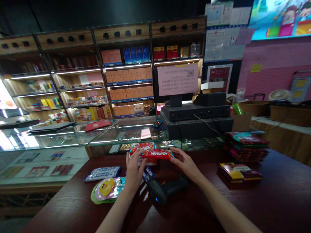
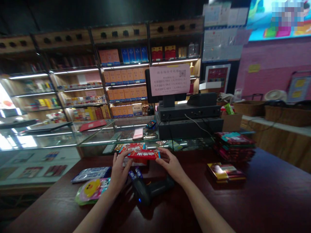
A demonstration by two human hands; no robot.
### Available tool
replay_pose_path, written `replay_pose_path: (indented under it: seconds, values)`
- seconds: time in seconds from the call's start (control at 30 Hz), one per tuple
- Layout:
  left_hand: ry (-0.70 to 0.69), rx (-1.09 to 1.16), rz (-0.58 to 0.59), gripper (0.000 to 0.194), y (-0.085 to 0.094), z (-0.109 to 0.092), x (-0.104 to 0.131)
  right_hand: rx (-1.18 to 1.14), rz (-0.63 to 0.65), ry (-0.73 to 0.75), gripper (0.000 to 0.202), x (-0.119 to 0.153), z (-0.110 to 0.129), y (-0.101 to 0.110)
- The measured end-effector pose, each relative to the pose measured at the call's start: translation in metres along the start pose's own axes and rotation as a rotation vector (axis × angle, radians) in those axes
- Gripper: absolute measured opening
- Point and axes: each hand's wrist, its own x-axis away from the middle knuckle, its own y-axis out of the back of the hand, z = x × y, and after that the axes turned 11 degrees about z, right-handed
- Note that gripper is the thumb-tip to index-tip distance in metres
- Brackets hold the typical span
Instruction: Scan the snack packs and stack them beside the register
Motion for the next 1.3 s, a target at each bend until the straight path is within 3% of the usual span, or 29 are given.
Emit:
replay_pose_path:
  seconds: [0.17, 0.33, 0.5, 0.77, 1.0, 1.3]
  values:
    - [-0.016, -0.043, -0.070, 0.043, -0.006, -0.010, -0.001, 0.004, -0.115, -0.072, 0.055, 0.001, 0.007, -0.005]
    - [-0.157, -0.223, -0.088, 0.067, -0.007, -0.013, -0.001, -0.117, -0.144, -0.188, 0.052, 0.004, 0.013, -0.007]
    - [-0.186, -0.381, -0.075, 0.066, -0.003, -0.013, -0.001, -0.210, -0.093, -0.313, 0.048, 0.007, 0.021, -0.010]
    - [-0.140, -0.427, -0.139, 0.055, 0.003, -0.008, 0.000, -0.134, 0.023, -0.386, 0.053, 0.011, 0.026, -0.017]
    - [-0.184, -0.419, -0.172, 0.047, 0.012, -0.015, -0.003, -0.058, -0.005, -0.344, 0.058, 0.010, 0.031, -0.011]
    - [-0.078, -0.357, -0.204, 0.066, 0.018, -0.002, -0.002, 0.030, -0.036, -0.197, 0.063, 0.010, 0.039, -0.010]
